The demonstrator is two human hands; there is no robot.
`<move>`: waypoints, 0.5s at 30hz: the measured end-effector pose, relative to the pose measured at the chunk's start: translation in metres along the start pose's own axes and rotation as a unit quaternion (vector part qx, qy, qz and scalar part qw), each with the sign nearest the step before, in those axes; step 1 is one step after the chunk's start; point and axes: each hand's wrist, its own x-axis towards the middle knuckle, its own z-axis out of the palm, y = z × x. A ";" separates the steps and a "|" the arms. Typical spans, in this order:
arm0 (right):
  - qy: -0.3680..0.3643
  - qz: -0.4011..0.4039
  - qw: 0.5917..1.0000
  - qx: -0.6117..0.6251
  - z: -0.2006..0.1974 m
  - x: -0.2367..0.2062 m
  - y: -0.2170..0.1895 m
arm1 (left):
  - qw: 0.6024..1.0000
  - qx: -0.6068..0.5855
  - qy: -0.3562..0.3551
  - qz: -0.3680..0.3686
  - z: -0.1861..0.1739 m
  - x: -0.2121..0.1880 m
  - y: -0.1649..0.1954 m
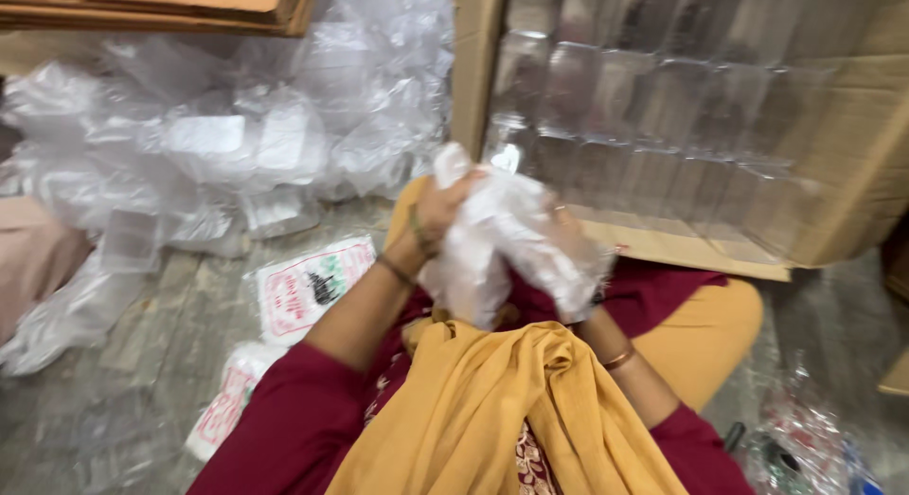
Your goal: The person sits on the floor and wraps clear plastic containers in thin plastic bags one at a time, then places each wrapped container into a compartmentalized cardboard box. They repeat this bagging and boxing cycle continuously across the episode.
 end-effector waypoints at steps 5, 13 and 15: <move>-0.093 0.014 0.993 -0.078 0.087 0.019 0.063 | 0.962 -0.216 0.027 -0.165 -0.114 -0.075 -0.005; -0.079 0.068 0.967 -0.231 0.093 0.020 0.066 | 0.967 -0.164 0.022 -0.192 -0.148 -0.082 -0.058; -0.078 0.045 0.964 -0.250 0.097 0.013 0.055 | 0.968 -0.159 0.010 -0.195 -0.146 -0.086 -0.057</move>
